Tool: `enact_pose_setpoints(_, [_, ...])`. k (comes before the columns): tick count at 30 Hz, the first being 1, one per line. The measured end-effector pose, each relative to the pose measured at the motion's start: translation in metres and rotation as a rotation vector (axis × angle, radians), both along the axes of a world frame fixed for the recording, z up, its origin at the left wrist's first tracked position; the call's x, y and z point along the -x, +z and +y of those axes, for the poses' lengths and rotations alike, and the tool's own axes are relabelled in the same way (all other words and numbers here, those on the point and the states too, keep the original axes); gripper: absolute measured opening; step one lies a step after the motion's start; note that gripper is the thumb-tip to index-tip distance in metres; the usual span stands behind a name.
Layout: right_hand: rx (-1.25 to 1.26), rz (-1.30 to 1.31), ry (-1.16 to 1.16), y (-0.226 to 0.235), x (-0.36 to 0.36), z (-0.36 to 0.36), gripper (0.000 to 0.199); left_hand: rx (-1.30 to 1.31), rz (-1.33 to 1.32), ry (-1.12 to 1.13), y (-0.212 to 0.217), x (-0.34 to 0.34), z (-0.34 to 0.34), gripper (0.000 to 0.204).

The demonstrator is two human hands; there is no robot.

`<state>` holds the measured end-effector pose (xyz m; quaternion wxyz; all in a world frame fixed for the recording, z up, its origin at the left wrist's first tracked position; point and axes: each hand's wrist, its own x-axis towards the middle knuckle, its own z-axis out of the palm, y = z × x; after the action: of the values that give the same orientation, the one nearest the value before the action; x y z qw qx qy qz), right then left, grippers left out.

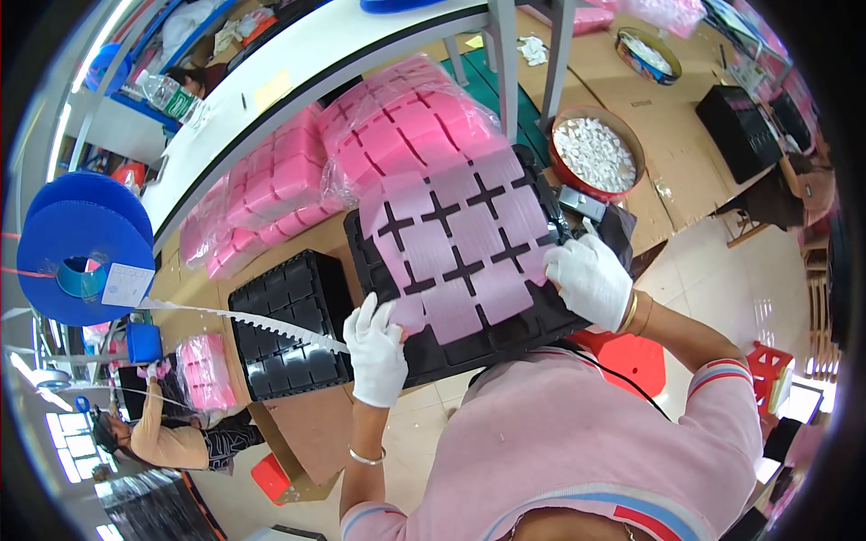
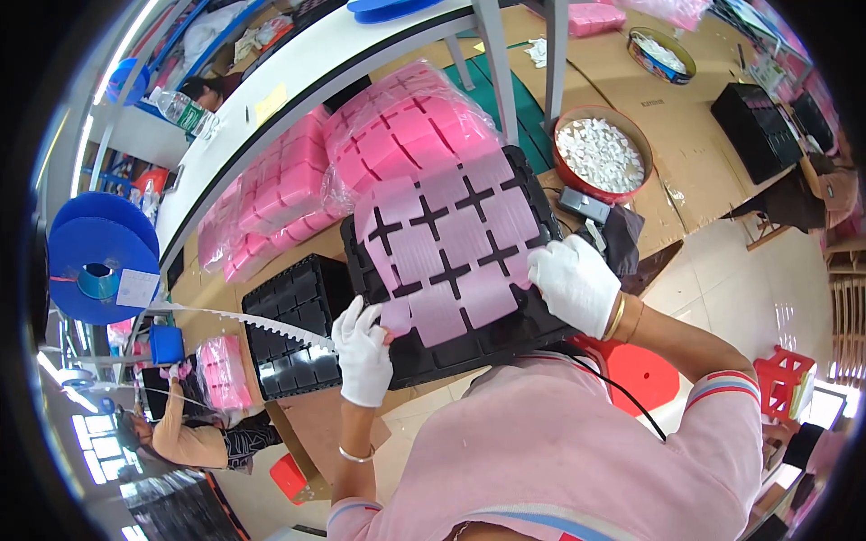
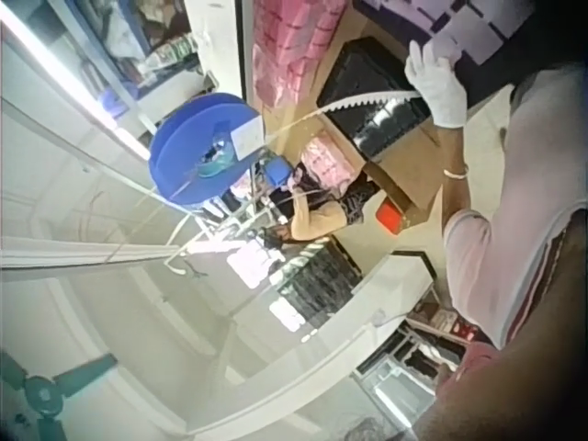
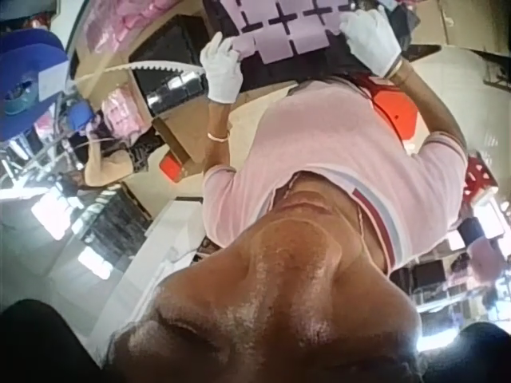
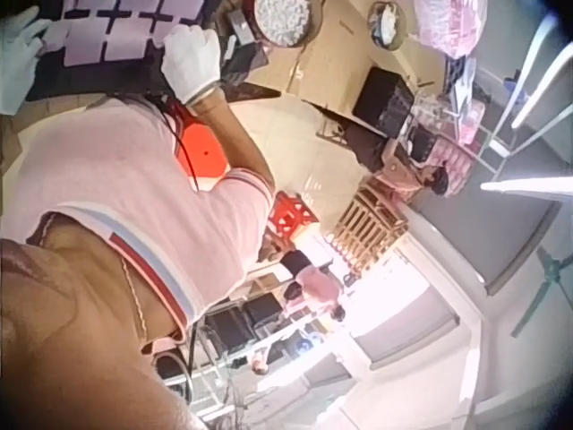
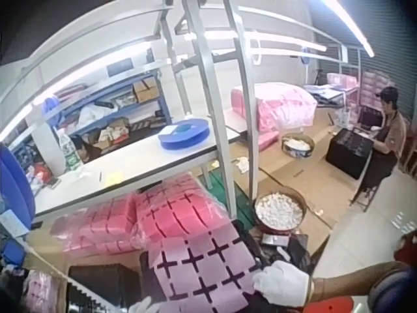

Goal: The person applies adhesive pads from a strip onto black plastic trays by hand and fits foam inserts into the trays.

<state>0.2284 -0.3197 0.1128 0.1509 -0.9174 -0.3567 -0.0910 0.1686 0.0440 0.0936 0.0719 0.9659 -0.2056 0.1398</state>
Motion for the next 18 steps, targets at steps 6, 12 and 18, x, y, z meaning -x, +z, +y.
enact_pose_setpoints(6, [0.114, 0.058, -0.003, 0.001, 0.042, -0.001, 0.010, -0.112, 0.216, -0.032, 0.027, 0.023, -0.006, 0.008])
enact_pose_setpoints(12, [0.100, 0.036, -0.027, -0.008, 0.046, 0.003, 0.012, -0.129, 0.174, -0.034, 0.032, 0.032, -0.011, 0.009])
enact_pose_setpoints(18, [0.050, 0.188, -0.024, -0.008, 0.042, -0.001, 0.015, -0.067, 0.323, -0.044, 0.025, 0.031, -0.013, 0.014])
